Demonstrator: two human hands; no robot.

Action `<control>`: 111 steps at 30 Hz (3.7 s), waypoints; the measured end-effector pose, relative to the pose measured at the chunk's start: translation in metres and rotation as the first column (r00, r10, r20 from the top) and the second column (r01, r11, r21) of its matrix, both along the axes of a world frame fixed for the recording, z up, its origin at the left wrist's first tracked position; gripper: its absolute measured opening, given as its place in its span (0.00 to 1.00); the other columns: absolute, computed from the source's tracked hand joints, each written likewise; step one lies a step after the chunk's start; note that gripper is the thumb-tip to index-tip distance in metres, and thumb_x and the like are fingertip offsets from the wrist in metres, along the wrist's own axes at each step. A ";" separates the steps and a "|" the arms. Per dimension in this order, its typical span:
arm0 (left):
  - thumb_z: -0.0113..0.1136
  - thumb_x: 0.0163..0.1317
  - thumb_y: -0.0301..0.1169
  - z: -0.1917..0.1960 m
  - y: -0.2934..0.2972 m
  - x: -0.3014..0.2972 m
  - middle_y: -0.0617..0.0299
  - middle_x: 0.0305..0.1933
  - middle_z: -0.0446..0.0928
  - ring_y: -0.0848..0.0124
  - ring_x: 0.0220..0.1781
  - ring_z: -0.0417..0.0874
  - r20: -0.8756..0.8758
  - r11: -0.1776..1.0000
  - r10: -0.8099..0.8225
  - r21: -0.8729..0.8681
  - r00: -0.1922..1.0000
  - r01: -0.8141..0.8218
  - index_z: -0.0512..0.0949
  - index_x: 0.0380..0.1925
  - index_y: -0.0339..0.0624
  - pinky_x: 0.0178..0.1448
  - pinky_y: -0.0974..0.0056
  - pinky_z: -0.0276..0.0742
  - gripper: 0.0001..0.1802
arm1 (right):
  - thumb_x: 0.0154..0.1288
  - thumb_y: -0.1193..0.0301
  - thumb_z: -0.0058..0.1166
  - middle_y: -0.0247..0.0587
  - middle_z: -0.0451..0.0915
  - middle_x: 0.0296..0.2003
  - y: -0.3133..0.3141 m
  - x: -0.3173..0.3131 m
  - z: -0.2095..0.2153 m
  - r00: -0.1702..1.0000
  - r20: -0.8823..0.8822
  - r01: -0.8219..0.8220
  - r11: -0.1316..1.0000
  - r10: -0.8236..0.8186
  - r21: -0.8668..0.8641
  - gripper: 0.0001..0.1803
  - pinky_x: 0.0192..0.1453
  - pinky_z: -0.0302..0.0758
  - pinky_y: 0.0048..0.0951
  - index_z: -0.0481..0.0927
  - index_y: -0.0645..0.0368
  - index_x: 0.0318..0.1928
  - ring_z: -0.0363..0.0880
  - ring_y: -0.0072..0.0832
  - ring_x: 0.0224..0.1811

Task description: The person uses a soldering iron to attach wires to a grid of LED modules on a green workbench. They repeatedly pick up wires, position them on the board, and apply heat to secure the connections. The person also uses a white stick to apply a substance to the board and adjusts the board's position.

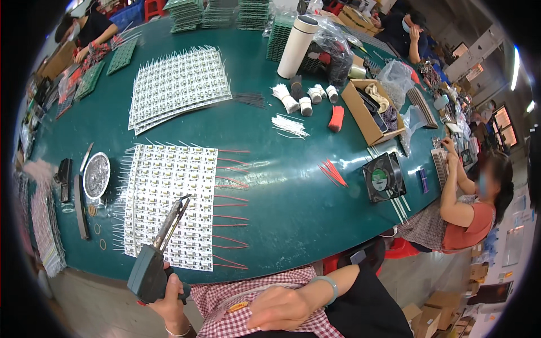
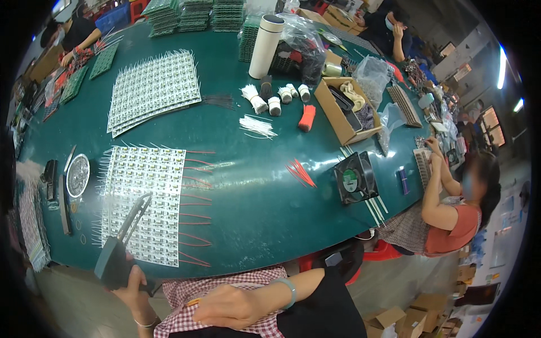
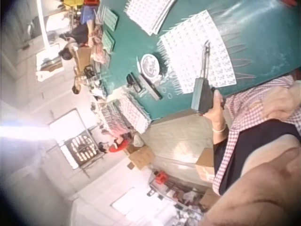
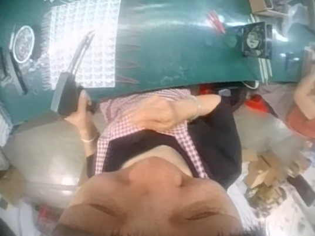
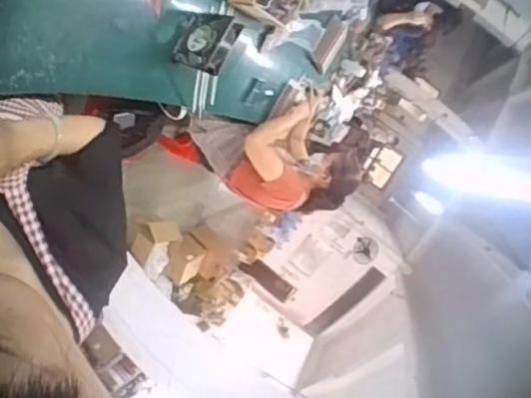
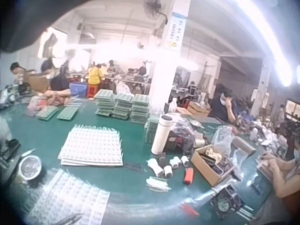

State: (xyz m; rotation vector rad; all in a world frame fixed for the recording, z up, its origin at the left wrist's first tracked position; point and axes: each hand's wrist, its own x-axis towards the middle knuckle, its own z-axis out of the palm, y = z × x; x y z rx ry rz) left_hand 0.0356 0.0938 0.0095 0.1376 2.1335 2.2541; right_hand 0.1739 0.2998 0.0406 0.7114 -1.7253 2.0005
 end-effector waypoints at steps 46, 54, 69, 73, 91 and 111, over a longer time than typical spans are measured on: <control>0.65 0.59 0.17 0.068 0.040 -0.073 0.59 0.38 0.80 0.74 0.28 0.73 0.213 0.976 0.028 -0.216 0.977 0.019 0.79 0.54 0.31 0.30 0.72 0.68 0.21 | 0.52 0.80 0.62 0.48 0.77 0.37 0.249 -0.162 -0.008 0.832 -0.209 0.174 -0.115 -0.515 0.978 0.08 0.45 0.82 0.37 0.80 0.65 0.35 0.81 0.43 0.44; 0.65 0.58 0.17 0.079 0.054 -0.055 0.57 0.40 0.80 0.72 0.31 0.75 0.107 0.988 0.090 -0.133 0.990 -0.076 0.77 0.55 0.29 0.35 0.70 0.71 0.22 | 0.43 0.74 0.70 0.45 0.83 0.32 0.215 -0.206 -0.022 0.857 0.024 -0.333 -0.519 -0.515 0.787 0.13 0.34 0.77 0.33 0.88 0.61 0.34 0.81 0.35 0.39; 0.59 0.55 0.16 0.041 0.032 -0.080 0.48 0.49 0.79 0.77 0.24 0.72 -0.019 0.999 0.050 -0.006 0.999 -0.050 0.71 0.61 0.27 0.19 0.76 0.62 0.30 | 0.61 0.70 0.63 0.40 0.89 0.36 0.219 -0.207 -0.033 0.846 -0.022 -0.388 -0.643 -0.533 0.660 0.08 0.55 0.75 0.61 0.91 0.51 0.40 0.88 0.41 0.41; 0.59 0.55 0.14 0.046 0.040 -0.076 0.46 0.51 0.78 0.74 0.28 0.75 0.002 0.992 0.104 0.073 0.995 -0.104 0.73 0.57 0.27 0.20 0.75 0.64 0.27 | 0.61 0.72 0.63 0.43 0.90 0.42 0.219 -0.206 -0.021 0.791 -0.007 -0.451 -0.590 -0.611 0.670 0.10 0.36 0.84 0.51 0.91 0.56 0.42 0.88 0.45 0.43; 0.65 0.53 0.14 0.055 0.088 -0.078 0.48 0.48 0.82 0.74 0.25 0.77 0.211 0.997 0.060 0.044 0.976 -0.070 0.76 0.57 0.28 0.25 0.73 0.70 0.28 | 0.51 0.76 0.62 0.44 0.78 0.34 0.213 -0.205 -0.036 0.807 -0.300 0.211 -0.226 -0.509 0.951 0.09 0.37 0.81 0.34 0.83 0.59 0.36 0.79 0.38 0.39; 0.72 0.56 0.21 0.016 0.129 -0.092 0.62 0.32 0.82 0.79 0.30 0.78 0.117 0.932 -0.171 -0.302 0.978 0.200 0.83 0.38 0.31 0.34 0.70 0.73 0.10 | 0.52 0.82 0.61 0.40 0.80 0.36 0.161 -0.206 -0.095 0.726 -0.265 0.549 0.302 -0.635 0.779 0.13 0.34 0.80 0.30 0.83 0.64 0.41 0.80 0.33 0.37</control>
